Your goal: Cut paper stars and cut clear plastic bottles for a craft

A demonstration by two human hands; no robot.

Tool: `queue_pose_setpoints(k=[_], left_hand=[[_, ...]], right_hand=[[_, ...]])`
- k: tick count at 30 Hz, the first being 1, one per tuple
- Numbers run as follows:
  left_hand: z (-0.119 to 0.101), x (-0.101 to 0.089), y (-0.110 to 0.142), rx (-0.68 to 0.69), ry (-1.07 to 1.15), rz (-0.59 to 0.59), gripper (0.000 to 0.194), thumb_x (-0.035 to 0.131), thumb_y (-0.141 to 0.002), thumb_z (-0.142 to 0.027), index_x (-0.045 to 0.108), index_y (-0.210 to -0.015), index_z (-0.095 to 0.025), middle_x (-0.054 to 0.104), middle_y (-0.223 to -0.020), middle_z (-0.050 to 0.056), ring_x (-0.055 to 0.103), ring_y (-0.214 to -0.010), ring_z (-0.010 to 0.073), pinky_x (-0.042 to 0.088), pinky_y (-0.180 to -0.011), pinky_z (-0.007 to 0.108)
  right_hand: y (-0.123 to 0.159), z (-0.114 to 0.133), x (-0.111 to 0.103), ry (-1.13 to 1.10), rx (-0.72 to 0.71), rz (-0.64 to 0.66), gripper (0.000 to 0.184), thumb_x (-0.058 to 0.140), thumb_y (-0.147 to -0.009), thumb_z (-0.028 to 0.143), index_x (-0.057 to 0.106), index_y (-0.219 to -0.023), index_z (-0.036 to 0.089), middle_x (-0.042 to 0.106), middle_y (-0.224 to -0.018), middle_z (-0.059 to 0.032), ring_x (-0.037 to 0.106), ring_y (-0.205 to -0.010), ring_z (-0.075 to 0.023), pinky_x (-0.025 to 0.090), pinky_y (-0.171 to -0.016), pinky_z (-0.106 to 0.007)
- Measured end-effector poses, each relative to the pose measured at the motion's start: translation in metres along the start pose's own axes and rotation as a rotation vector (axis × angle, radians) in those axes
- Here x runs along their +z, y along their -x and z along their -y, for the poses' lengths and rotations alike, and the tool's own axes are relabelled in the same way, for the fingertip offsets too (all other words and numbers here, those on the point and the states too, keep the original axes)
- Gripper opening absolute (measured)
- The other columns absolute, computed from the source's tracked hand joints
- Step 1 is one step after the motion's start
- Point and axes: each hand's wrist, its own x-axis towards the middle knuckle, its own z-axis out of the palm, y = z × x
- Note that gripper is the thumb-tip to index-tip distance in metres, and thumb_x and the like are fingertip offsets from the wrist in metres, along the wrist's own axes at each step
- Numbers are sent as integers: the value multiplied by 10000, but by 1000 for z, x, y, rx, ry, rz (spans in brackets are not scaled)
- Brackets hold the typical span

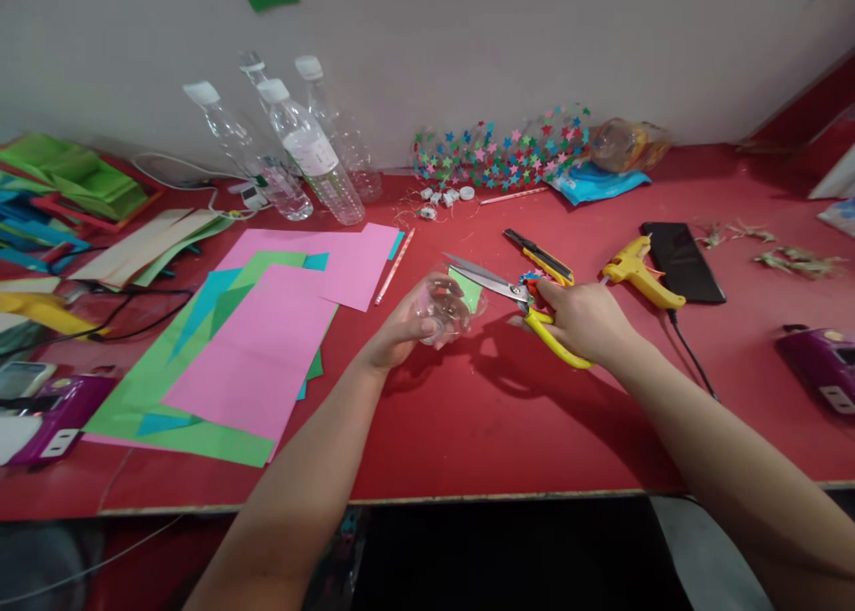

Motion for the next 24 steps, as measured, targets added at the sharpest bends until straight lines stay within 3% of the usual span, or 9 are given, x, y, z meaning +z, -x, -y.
queue_pose_setpoints(k=[10,24], left_hand=[[-4,-3,-1,-21,-7,0,529,728,-649,-440,518,-1078,-213,656,-830,49,532,-558,107,333,-451,225],[-3,-3,1,-35,9,63,527,732,-653,-463,519,-1068,-218,669,-838,59,498,-498,91,310,-441,236]], right_hand=[[1,-6,-3,-6,-31,-77,637,291,-870,712,595,-898,153,666,-677,-94,573,-570,-215,150,-544,-291],[-1,-2,-4,43,-12,52,668,209,-901,674,629,-905,155,656,-646,-116,563,-560,-225,152,-538,-297]])
